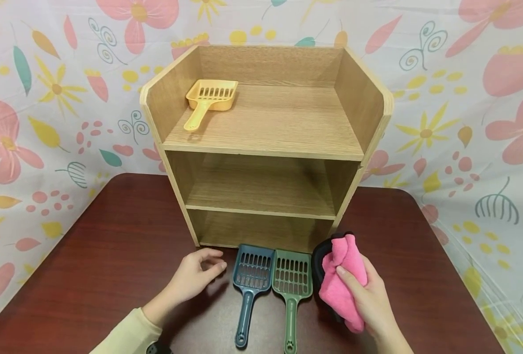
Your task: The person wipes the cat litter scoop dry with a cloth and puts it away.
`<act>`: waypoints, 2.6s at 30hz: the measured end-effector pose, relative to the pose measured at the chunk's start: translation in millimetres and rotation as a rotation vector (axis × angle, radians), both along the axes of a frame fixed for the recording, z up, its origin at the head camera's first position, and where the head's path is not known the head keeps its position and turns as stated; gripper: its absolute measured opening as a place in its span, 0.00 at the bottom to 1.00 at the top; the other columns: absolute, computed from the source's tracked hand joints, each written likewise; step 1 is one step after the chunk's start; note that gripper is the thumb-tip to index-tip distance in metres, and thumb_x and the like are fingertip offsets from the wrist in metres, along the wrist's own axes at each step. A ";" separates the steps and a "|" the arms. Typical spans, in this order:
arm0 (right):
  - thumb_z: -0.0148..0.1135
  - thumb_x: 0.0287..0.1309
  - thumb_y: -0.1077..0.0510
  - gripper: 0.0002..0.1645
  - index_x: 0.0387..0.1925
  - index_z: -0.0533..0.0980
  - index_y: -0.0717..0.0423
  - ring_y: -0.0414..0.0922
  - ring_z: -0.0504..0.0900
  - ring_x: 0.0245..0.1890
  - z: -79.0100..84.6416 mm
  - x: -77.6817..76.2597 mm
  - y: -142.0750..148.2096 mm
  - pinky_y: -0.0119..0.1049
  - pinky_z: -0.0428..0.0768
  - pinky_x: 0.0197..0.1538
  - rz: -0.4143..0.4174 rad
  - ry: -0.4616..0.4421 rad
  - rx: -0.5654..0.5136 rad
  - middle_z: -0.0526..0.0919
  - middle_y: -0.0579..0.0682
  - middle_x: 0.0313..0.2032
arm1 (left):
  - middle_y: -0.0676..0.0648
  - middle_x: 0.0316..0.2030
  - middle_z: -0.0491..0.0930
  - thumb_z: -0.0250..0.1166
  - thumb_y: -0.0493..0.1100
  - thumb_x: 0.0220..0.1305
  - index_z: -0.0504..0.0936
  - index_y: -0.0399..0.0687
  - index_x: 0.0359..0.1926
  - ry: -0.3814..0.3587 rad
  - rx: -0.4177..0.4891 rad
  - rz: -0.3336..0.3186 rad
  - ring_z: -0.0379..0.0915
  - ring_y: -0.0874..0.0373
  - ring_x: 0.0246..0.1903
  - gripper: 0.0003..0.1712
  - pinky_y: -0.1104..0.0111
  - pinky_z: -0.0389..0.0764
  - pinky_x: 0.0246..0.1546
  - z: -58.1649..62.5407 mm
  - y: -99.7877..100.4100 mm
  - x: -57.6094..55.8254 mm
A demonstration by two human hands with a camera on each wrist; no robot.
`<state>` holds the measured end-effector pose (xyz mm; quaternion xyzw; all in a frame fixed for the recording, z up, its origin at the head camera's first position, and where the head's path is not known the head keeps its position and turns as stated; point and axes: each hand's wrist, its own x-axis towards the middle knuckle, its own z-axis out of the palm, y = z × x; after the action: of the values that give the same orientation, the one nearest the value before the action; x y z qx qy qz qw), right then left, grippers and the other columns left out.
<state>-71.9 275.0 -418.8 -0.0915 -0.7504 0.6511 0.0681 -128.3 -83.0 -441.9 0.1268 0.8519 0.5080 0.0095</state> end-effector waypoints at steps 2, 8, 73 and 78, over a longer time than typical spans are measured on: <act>0.59 0.61 0.60 0.14 0.46 0.73 0.40 0.34 0.80 0.25 -0.2 0.1 -0.3 0.30 0.78 0.27 -0.001 -0.002 -0.001 0.81 0.35 0.30 | 0.43 0.34 0.85 0.65 0.43 0.59 0.79 0.33 0.47 -0.048 0.016 -0.031 0.80 0.61 0.29 0.19 0.74 0.79 0.30 -3.9 0.3 0.9; 0.59 0.61 0.60 0.14 0.46 0.72 0.40 0.35 0.80 0.25 0.0 0.6 -0.9 0.30 0.78 0.27 -0.002 -0.009 -0.002 0.81 0.35 0.30 | 0.36 0.32 0.84 0.63 0.41 0.60 0.76 0.26 0.45 -0.295 0.179 -0.075 0.82 0.52 0.27 0.20 0.65 0.83 0.24 -6.7 0.8 6.2; 0.58 0.62 0.59 0.13 0.45 0.73 0.39 0.35 0.79 0.25 1.6 2.3 4.5 0.31 0.78 0.26 -0.020 -0.023 -0.025 0.80 0.36 0.29 | 0.47 0.28 0.78 0.70 0.39 0.50 0.75 0.31 0.46 -0.301 0.088 -0.163 0.71 0.62 0.23 0.24 0.72 0.74 0.21 5.7 -14.1 17.3; 0.59 0.62 0.59 0.13 0.46 0.73 0.39 0.35 0.79 0.25 2.2 1.9 3.3 0.30 0.78 0.26 -0.020 -0.018 -0.021 0.80 0.36 0.29 | 0.47 0.32 0.79 0.72 0.41 0.46 0.77 0.36 0.46 -0.182 -0.074 -0.147 0.72 0.60 0.31 0.25 0.73 0.72 0.33 7.3 -20.1 14.3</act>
<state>-70.0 278.3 -416.5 -0.1055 -0.7432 0.6573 0.0669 -114.0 -103.1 -434.6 0.1419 0.8541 0.4835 0.1286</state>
